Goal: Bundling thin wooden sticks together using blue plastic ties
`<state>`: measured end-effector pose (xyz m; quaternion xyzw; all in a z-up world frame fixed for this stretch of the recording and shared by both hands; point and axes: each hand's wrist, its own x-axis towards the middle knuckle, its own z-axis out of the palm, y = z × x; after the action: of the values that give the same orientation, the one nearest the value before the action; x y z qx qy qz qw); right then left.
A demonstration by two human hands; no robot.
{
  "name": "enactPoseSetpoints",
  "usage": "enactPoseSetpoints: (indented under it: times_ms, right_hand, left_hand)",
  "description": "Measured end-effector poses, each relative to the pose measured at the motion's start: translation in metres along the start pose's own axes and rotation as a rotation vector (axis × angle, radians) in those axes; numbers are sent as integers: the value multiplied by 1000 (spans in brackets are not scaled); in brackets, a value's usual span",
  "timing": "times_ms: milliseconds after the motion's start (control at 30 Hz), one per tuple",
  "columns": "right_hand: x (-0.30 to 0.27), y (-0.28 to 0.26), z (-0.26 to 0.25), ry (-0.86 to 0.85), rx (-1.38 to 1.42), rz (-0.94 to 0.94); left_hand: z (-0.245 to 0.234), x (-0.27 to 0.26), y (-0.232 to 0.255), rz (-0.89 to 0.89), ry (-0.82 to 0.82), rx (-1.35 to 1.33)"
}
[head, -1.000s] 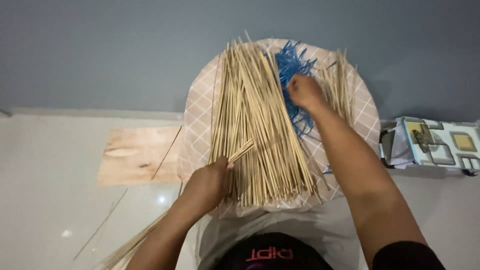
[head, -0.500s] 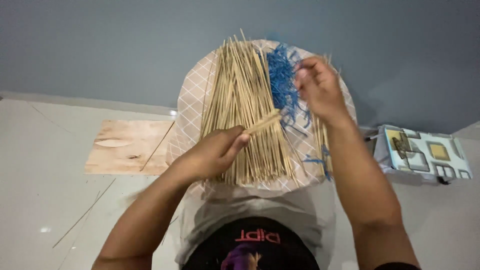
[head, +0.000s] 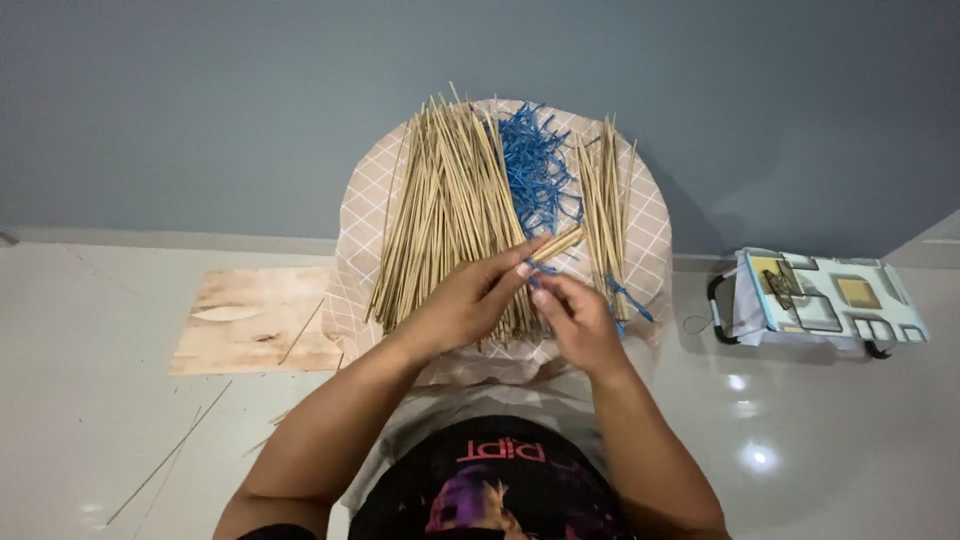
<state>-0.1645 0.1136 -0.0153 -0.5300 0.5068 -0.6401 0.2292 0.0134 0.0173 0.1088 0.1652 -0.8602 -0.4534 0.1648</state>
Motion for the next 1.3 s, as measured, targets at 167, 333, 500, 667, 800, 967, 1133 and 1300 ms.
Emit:
enactPoseSetpoints:
  times_ms: [167,333,500,667,800,967,1133,1300]
  right_hand:
    - [-22,-59,-9,-49,-432,-146]
    - [-15,-83,-45,-161,-728,-316]
    - [20,-133,-56,-438,-778,-394]
    - [56,-98,-57,-628,-433,-307]
    - [58,-13,-60,-543,-98,-201]
    - [0,71,-24,-347,-49,-238]
    - [-23,-26,0,-161,-416,-302]
    - [-22,-65,-37,-439,-1043,-520]
  left_hand:
    - [4,-12,-20,115,151,128]
    - [10,-21,-20,127,45,156]
    - [9,-43,5,168,-225,288]
    - [20,-50,1,416,-35,566]
    - [21,-57,3,485,193,756]
    - [29,-45,-35,399,280,694]
    - [24,-38,-61,232,211,375]
    - [27,-35,-66,237,32,284]
